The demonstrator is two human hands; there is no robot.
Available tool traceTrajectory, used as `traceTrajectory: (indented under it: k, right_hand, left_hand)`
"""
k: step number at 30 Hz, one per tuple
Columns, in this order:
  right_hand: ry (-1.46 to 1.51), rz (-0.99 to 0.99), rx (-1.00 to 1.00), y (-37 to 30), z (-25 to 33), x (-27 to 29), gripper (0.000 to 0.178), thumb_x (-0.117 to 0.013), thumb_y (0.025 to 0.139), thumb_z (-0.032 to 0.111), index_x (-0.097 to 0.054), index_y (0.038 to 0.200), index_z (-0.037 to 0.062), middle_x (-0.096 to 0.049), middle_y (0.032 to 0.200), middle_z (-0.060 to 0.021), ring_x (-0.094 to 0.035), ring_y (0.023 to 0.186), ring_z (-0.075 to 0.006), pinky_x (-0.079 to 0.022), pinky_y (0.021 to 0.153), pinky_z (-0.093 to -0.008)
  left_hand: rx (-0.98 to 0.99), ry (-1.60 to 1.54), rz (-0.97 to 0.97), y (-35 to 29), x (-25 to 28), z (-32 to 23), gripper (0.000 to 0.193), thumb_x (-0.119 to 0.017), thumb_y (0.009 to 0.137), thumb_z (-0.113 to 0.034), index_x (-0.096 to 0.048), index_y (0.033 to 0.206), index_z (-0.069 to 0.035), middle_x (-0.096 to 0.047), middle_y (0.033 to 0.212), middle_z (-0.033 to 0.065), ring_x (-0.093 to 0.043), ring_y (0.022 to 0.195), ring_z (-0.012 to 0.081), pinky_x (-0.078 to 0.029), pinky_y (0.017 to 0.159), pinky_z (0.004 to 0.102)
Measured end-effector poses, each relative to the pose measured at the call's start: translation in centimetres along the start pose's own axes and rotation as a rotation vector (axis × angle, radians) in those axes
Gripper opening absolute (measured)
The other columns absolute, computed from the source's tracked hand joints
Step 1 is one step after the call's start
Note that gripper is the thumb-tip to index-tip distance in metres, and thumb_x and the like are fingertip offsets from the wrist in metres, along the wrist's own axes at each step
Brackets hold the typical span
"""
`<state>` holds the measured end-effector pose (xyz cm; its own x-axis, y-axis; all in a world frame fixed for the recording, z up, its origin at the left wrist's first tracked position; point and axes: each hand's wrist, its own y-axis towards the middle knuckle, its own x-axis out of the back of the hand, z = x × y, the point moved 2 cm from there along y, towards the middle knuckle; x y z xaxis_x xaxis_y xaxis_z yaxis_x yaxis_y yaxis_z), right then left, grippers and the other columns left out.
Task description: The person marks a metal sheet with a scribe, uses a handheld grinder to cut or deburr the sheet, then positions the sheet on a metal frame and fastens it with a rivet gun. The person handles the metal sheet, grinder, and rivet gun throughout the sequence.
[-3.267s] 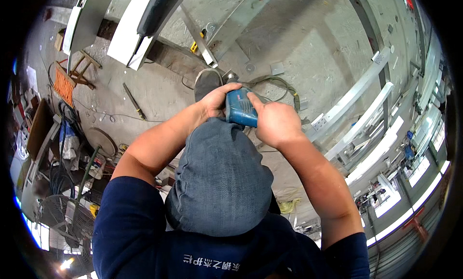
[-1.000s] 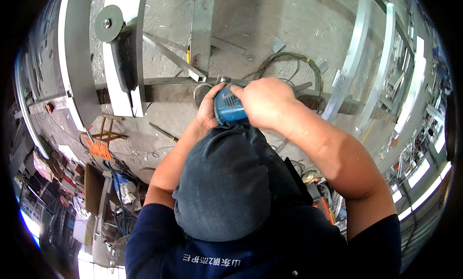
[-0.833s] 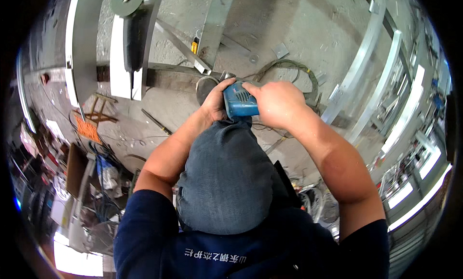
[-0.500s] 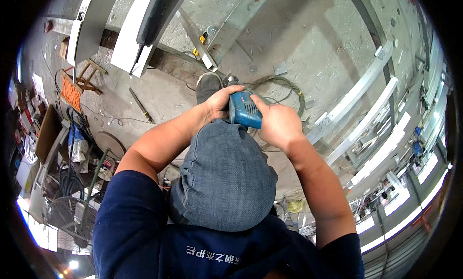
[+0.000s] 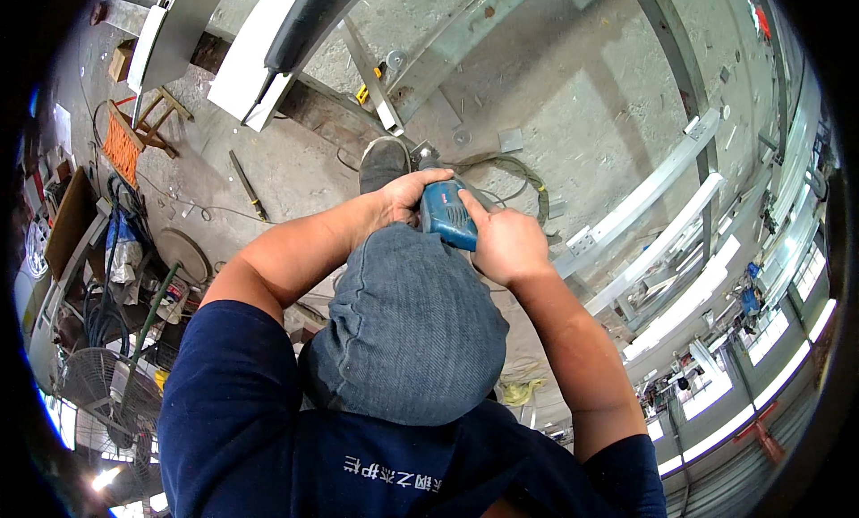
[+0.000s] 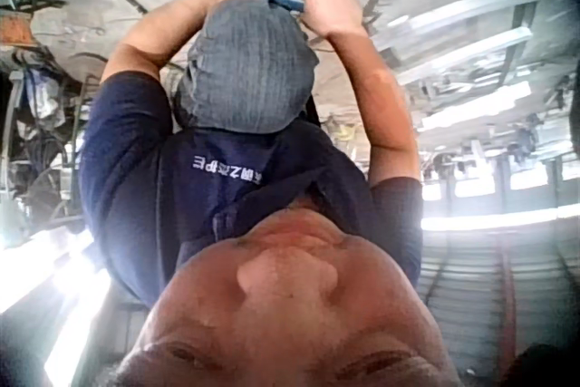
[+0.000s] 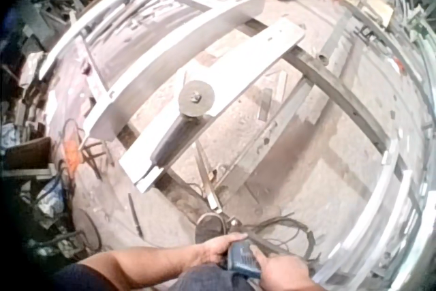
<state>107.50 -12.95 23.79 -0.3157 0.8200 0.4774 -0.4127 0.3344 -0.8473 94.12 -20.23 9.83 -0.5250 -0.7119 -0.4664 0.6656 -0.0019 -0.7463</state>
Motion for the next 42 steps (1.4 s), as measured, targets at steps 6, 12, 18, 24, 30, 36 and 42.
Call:
traceTrajectory:
  k: [6, 12, 18, 24, 30, 36, 42]
  right_hand:
    - [-0.013, -0.027, 0.013, 0.1, 0.3, -0.4, 0.075, -0.063, 0.074, 0.013, -0.042, 0.146, 0.0174, -0.068, 0.089, -0.0144, -0.068, 0.083, -0.0323, -0.054, 0.074, -0.0422]
    - [-0.011, 0.031, -0.015, 0.4, 0.6, -1.2, 0.072, -0.059, 0.079, 0.013, -0.039, 0.148, 0.0167, -0.069, 0.093, -0.0162, -0.069, 0.084, -0.0324, -0.055, 0.074, -0.0429]
    - [0.001, 0.045, -0.041, 0.6, 1.5, -1.4, 0.067, -0.053, 0.086, 0.014, -0.035, 0.15, 0.0196, -0.067, 0.102, -0.0179, -0.068, 0.088, -0.0354, -0.054, 0.077, -0.0454]
    - [0.196, -0.016, -0.051, -2.1, -1.1, -0.8, 0.094, -0.078, 0.065, 0.011, -0.037, 0.148, 0.0202, -0.067, 0.107, -0.0175, -0.066, 0.091, -0.0384, -0.053, 0.08, -0.0455]
    - [0.646, -0.264, -0.165, -7.0, -5.1, -2.4, 0.073, -0.07, 0.072, 0.001, -0.048, 0.141, 0.0103, -0.068, 0.112, -0.0169, -0.07, 0.094, -0.0312, -0.054, 0.082, -0.0389]
    - [1.283, -0.204, -0.614, -11.0, -7.6, -8.5, 0.037, -0.07, 0.072, -0.002, -0.061, 0.108, 0.0035, -0.067, 0.094, -0.0078, -0.063, 0.078, -0.014, -0.053, 0.071, -0.0301]
    - [1.45, -0.426, -0.598, -13.0, -8.4, -14.5, 0.036, -0.072, 0.072, 0.002, -0.06, 0.106, 0.0014, -0.067, 0.095, -0.0076, -0.063, 0.076, -0.0154, -0.052, 0.07, -0.0294]
  left_hand:
    - [-0.015, 0.017, 0.052, 0.5, 0.7, -0.1, 0.036, -0.068, 0.09, -0.033, -0.058, 0.109, -0.004, -0.066, 0.096, 0.0124, -0.067, 0.084, 0.0267, -0.058, 0.081, 0.0465]
    - [-0.003, 0.032, 0.006, -0.1, 0.6, 0.0, 0.037, -0.067, 0.091, -0.034, -0.059, 0.109, -0.004, -0.067, 0.097, 0.012, -0.067, 0.082, 0.0268, -0.059, 0.08, 0.0445]
    - [-0.05, 0.121, 0.037, 1.6, 2.2, 0.0, 0.041, -0.064, 0.091, -0.041, -0.059, 0.11, -0.005, -0.067, 0.099, 0.0121, -0.067, 0.089, 0.0283, -0.057, 0.084, 0.0463]
    - [-0.084, 0.367, 0.002, -1.7, -0.2, 0.0, 0.059, -0.061, 0.091, -0.054, -0.058, 0.119, -0.002, -0.066, 0.101, 0.0111, -0.067, 0.091, 0.0245, -0.054, 0.082, 0.0377]
    - [-0.118, 0.986, 0.27, -2.4, -1.1, -0.4, 0.062, -0.062, 0.09, -0.057, -0.068, 0.104, 0.003, -0.071, 0.089, 0.0118, -0.067, 0.083, 0.0195, -0.051, 0.072, 0.0296]
    - [-0.247, 0.849, 0.154, -3.4, -0.4, -0.7, 0.032, -0.071, 0.09, -0.031, -0.067, 0.079, -0.002, -0.069, 0.076, 0.0086, -0.065, 0.073, 0.0172, -0.048, 0.072, 0.0274]
    - [-0.524, 0.436, 0.012, -3.8, 0.6, -0.8, 0.026, -0.063, 0.094, -0.025, -0.061, 0.082, -0.003, -0.07, 0.082, 0.0117, -0.064, 0.074, 0.0169, -0.05, 0.07, 0.0269]
